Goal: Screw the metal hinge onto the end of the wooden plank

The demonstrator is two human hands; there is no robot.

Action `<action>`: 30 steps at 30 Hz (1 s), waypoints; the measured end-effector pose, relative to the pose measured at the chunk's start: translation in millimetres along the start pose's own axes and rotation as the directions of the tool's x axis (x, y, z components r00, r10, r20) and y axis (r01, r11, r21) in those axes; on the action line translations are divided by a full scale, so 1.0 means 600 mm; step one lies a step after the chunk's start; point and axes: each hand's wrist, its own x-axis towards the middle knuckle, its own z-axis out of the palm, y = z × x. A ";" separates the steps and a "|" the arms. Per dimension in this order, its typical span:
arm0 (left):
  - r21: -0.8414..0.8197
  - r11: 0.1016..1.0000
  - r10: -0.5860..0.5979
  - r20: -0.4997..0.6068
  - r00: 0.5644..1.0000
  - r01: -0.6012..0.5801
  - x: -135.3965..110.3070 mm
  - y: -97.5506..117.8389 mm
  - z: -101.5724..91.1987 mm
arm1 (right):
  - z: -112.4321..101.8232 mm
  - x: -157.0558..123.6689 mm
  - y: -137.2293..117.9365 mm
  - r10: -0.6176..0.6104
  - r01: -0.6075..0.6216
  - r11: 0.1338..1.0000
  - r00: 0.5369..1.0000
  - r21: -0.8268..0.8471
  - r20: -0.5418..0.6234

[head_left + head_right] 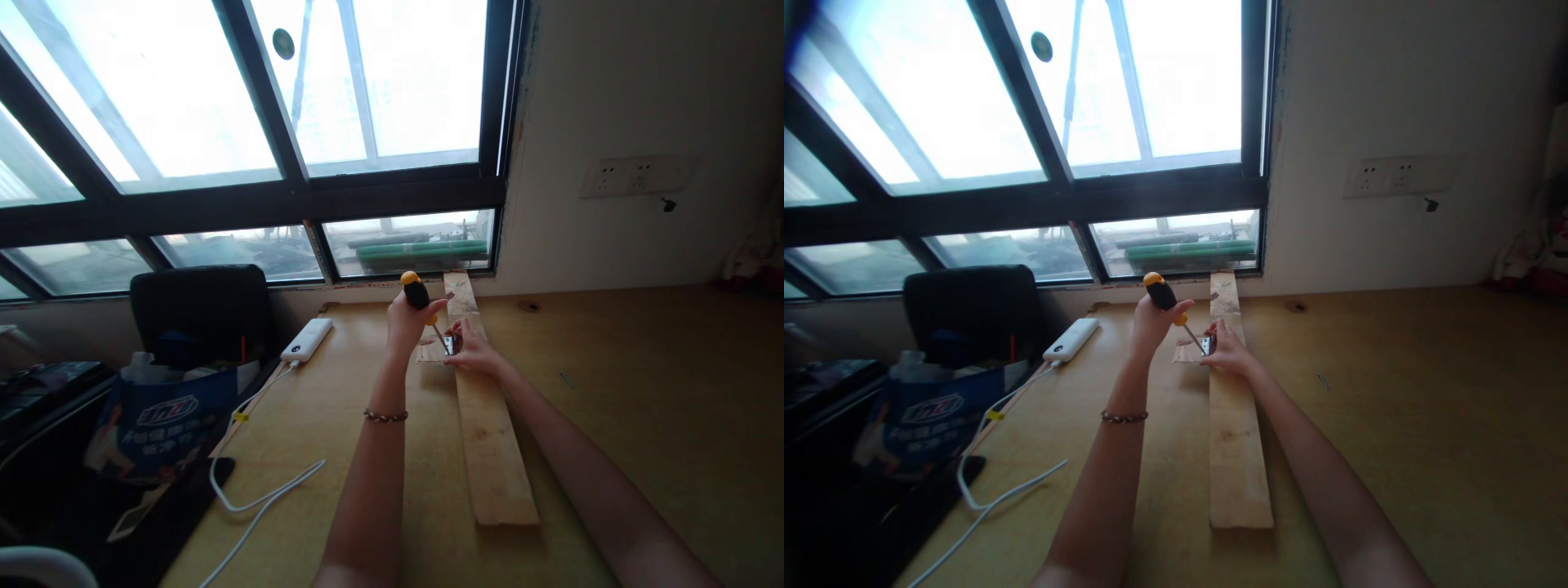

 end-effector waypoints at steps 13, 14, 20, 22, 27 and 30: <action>-0.339 0.940 0.106 0.376 0.920 0.030 -0.001 0.000 -0.017 | 0.005 0.001 0.008 -0.039 0.038 0.999 0.999 -0.027 -0.027; -0.365 0.930 0.122 0.414 0.902 0.041 -0.002 0.001 -0.018 | 0.005 0.002 0.008 -0.041 0.041 0.999 0.999 -0.025 -0.029; -0.425 0.905 0.173 0.356 0.918 -0.006 -0.005 -0.001 0.009 | 0.006 0.003 0.009 -0.027 0.028 1.000 0.999 0.005 -0.023; -0.394 0.919 0.128 0.312 0.941 0.006 -0.006 -0.001 0.024 | 0.006 0.003 0.008 -0.025 0.025 1.000 0.999 0.015 -0.024; -0.368 0.929 0.060 0.237 0.970 0.032 -0.011 0.002 0.041 | 0.005 0.002 0.008 -0.019 0.020 0.999 0.999 0.044 -0.029; -0.320 0.947 0.043 0.169 0.985 0.014 -0.011 -0.001 0.037 | 0.005 0.002 0.008 -0.006 0.008 0.997 1.000 0.074 -0.024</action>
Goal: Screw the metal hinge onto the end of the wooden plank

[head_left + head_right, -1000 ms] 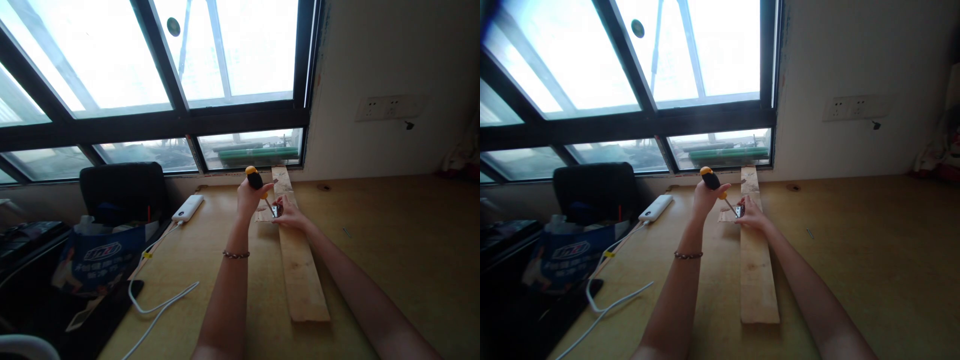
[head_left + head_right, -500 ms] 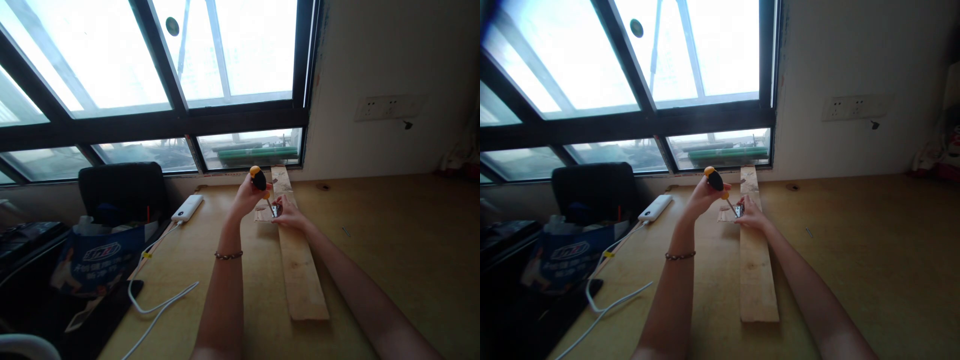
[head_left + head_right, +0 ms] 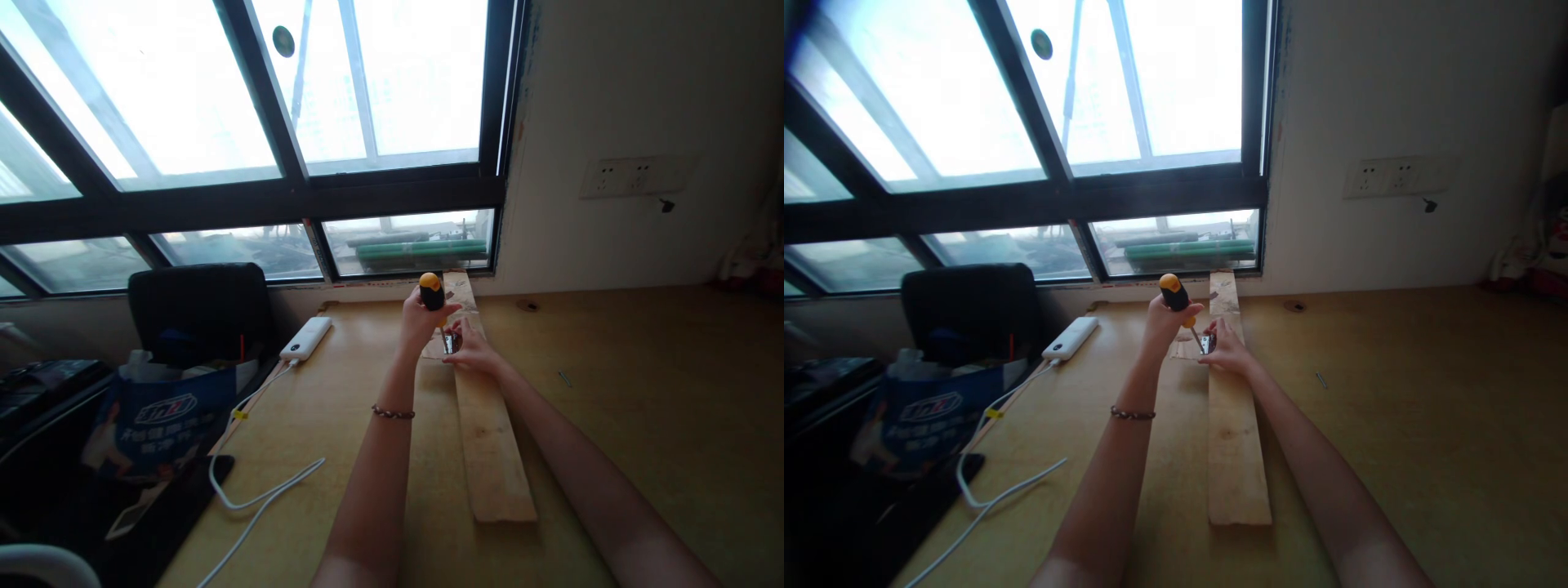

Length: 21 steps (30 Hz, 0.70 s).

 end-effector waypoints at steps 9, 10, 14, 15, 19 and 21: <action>0.291 0.951 0.144 -0.105 0.984 -0.108 0.003 -0.001 -0.031 | -0.001 -0.001 -0.002 -0.002 0.002 0.999 1.000 -0.033 -0.011; 0.278 0.953 0.147 -0.089 0.985 -0.117 0.003 0.000 -0.033 | -0.001 -0.001 -0.002 -0.004 0.003 0.999 1.000 -0.038 -0.013; 0.082 0.989 0.122 0.052 0.991 -0.126 0.004 0.001 -0.034 | 0.000 -0.001 -0.001 -0.020 0.019 0.998 1.000 -0.055 -0.017; 0.017 0.993 0.115 0.102 0.988 -0.117 0.004 0.001 -0.033 | 0.000 -0.001 -0.001 -0.024 0.023 0.998 1.000 -0.059 -0.017; -0.131 0.984 0.155 0.272 0.950 -0.123 0.005 -0.006 -0.030 | 0.000 -0.001 -0.002 -0.028 0.028 0.997 1.000 -0.067 -0.011; -0.138 0.978 0.191 0.282 0.940 -0.157 0.007 -0.011 -0.027 | 0.000 -0.001 -0.002 -0.026 0.025 0.998 1.000 -0.062 -0.014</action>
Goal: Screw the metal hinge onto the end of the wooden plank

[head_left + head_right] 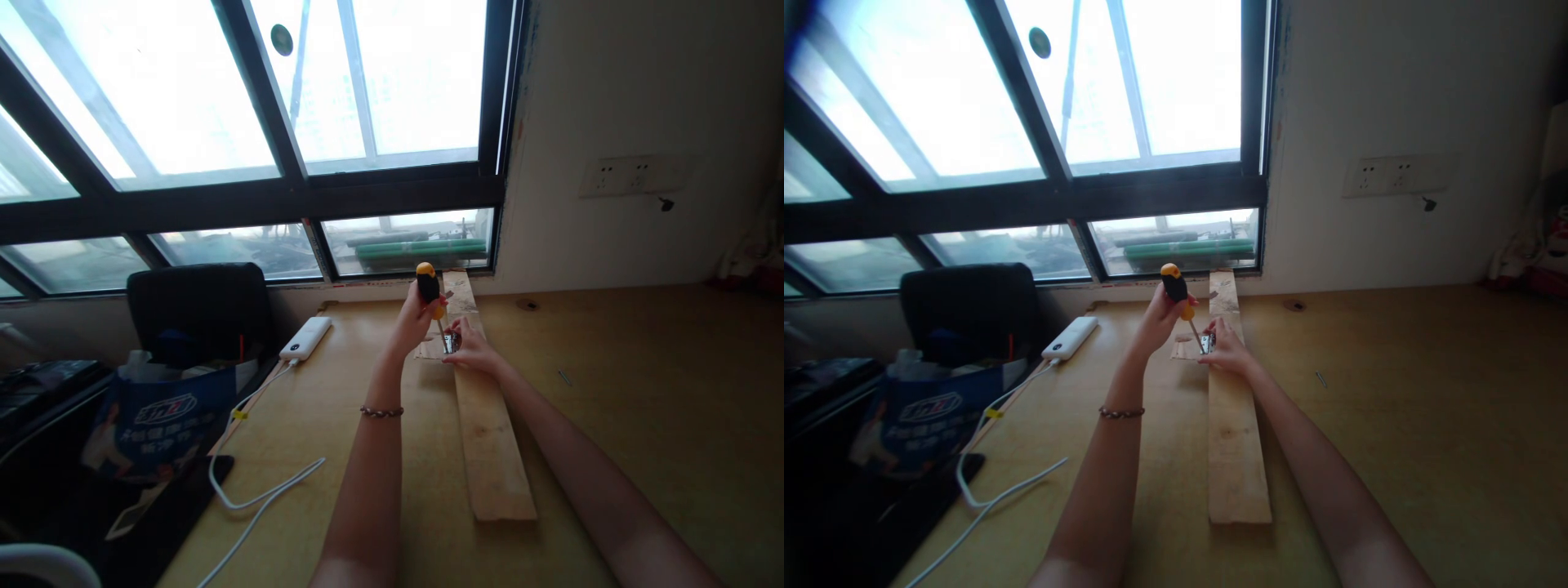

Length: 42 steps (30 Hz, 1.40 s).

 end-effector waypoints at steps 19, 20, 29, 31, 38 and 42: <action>0.503 0.840 -0.052 -0.295 0.954 0.201 -0.006 0.014 -0.007 | -0.002 -0.001 -0.003 0.021 -0.021 1.000 1.000 -0.007 0.007; 0.517 0.832 -0.049 -0.292 0.955 0.201 -0.006 0.014 -0.010 | -0.002 0.000 -0.003 0.021 -0.021 1.000 1.000 -0.010 0.008; 0.218 0.960 -0.146 -0.153 0.977 0.177 -0.005 -0.003 -0.019 | -0.002 0.000 -0.002 0.004 -0.004 0.999 1.000 -0.033 0.002; 0.123 0.977 -0.168 -0.075 0.983 0.176 -0.005 -0.002 -0.019 | -0.001 0.000 -0.001 0.007 -0.007 1.000 1.000 -0.026 0.005; 0.070 0.988 -0.125 -0.124 0.984 0.135 0.001 -0.010 -0.007 | -0.001 -0.001 -0.002 0.037 -0.037 0.999 0.999 0.035 0.008; 0.209 0.957 -0.140 -0.281 0.949 0.203 0.004 -0.015 0.004 | -0.002 -0.002 -0.005 0.044 -0.044 0.998 0.999 0.048 0.004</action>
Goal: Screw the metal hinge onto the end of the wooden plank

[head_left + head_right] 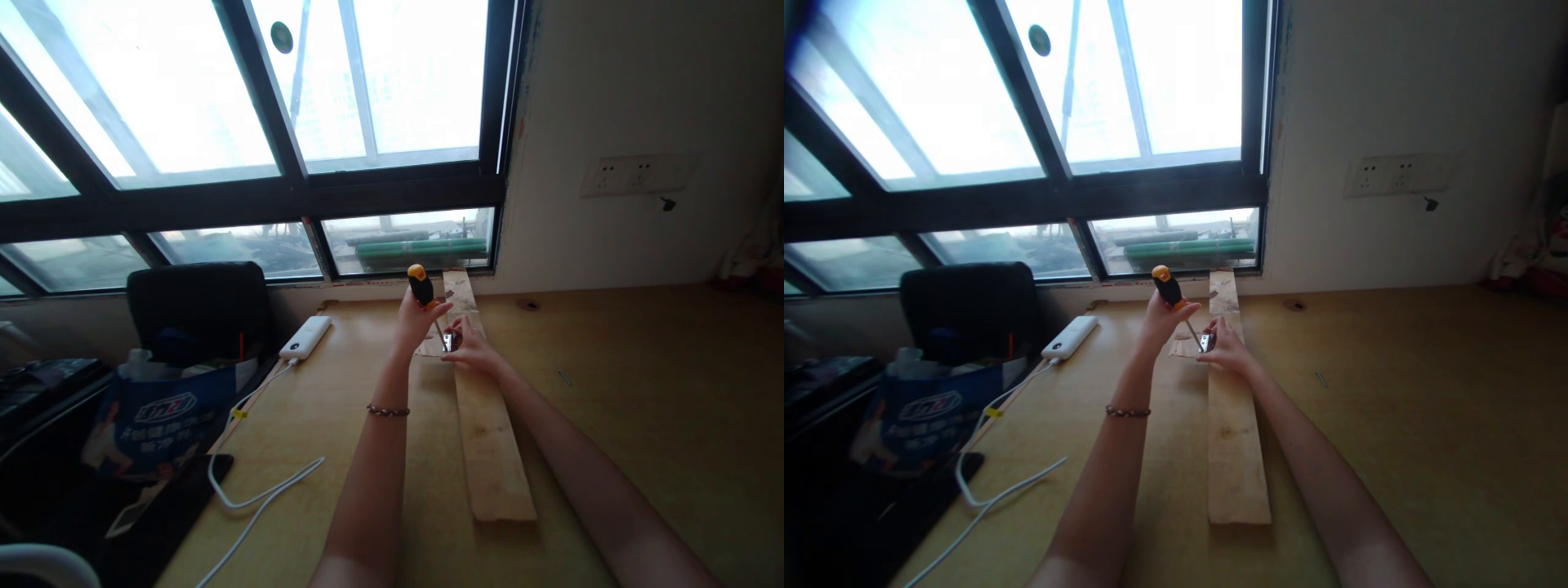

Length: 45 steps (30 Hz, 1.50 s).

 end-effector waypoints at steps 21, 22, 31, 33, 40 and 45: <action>-0.124 0.992 -0.007 0.191 0.982 0.031 -0.005 -0.002 -0.018 | 0.002 0.001 0.007 -0.041 0.041 0.998 0.999 -0.057 0.007; -0.145 0.988 -0.014 0.217 0.976 0.047 -0.005 -0.001 -0.021 | 0.002 0.001 0.006 -0.042 0.043 0.997 0.999 -0.062 0.007; -0.144 0.984 -0.075 0.178 0.981 0.101 -0.002 -0.008 0.001 | 0.002 0.003 0.006 -0.042 0.043 0.996 0.999 -0.081 0.012; -0.120 0.987 -0.096 0.121 0.988 0.111 0.001 -0.016 0.008 | 0.002 0.005 0.008 -0.039 0.039 0.996 0.999 -0.076 0.009; 0.048 0.995 -0.086 -0.027 0.996 0.088 0.001 -0.013 -0.004 | 0.003 0.004 0.009 -0.020 0.021 0.999 1.000 -0.033 0.015; -0.159 0.976 -0.141 0.065 0.988 0.150 0.000 -0.002 -0.010 | 0.001 0.003 0.003 -0.037 0.037 0.999 0.999 -0.027 0.012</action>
